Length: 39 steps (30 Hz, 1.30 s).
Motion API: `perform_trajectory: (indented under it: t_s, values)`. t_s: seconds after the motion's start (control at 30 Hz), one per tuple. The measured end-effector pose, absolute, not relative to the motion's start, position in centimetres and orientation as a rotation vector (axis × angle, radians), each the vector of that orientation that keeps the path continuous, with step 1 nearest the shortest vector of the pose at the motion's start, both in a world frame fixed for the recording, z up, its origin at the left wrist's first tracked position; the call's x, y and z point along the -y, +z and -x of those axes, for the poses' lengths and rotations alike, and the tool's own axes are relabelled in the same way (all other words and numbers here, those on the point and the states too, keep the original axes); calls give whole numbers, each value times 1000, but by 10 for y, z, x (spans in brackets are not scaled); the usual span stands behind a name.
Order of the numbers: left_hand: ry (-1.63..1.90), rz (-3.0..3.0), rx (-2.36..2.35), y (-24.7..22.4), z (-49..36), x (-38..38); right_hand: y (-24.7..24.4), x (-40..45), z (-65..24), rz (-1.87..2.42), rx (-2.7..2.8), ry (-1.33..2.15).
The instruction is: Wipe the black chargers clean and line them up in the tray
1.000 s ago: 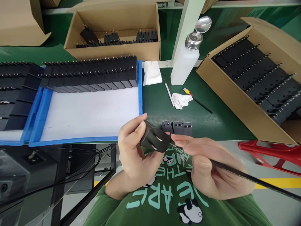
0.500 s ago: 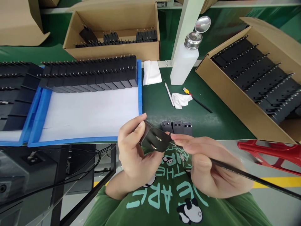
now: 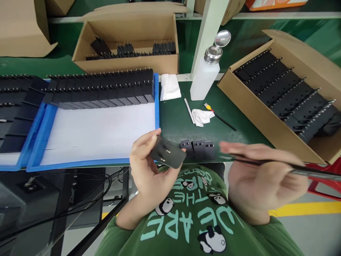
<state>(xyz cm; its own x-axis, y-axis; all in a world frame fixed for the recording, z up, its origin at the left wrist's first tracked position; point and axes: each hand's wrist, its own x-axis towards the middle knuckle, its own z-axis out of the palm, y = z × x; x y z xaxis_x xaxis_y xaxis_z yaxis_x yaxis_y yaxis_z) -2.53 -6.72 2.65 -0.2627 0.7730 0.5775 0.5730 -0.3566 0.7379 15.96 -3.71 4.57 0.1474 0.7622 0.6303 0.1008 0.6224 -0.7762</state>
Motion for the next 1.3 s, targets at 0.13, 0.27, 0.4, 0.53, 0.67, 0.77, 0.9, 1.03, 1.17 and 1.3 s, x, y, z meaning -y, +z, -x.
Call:
perform_trajectory:
  t_s: [0.13, 0.27, 0.4, 0.53, 0.67, 0.77, 0.9, 1.03, 1.17, 1.3]
  values:
    - [1635, -1610, -1666, 17, 34, 59, 13, 9, -208, 1023, 1554, 209]
    - [1497, -1412, -1635, 3, 42, 50, -21, -5, -259, 1126, 2114, 250]
    - [1466, -1386, -1590, -3, 42, 42, -25, -10, -273, 1148, 2434, 290]
    - [1490, -1460, -1576, 4, 31, 40, -25, -39, -239, 1221, 2426, 213]
    - [1487, -1523, -1613, 15, 21, 42, -37, -84, -194, 1217, 2428, 201]
    - [1487, -1560, -1639, 20, 20, 45, -32, -89, -182, 1198, 2362, 174]
    - [1499, -1550, -1691, 19, 21, 46, 5, -45, -181, 1072, 2148, 59]
    - [1504, -1536, -1659, 18, 20, 44, 35, -15, -166, 525, 2297, 53]
    - [1530, -1506, -1676, 18, 19, 42, 39, -20, -158, 635, 2105, -118]
    - [1506, -1502, -1608, 20, 20, 44, 36, -18, -156, 457, 2208, -113]
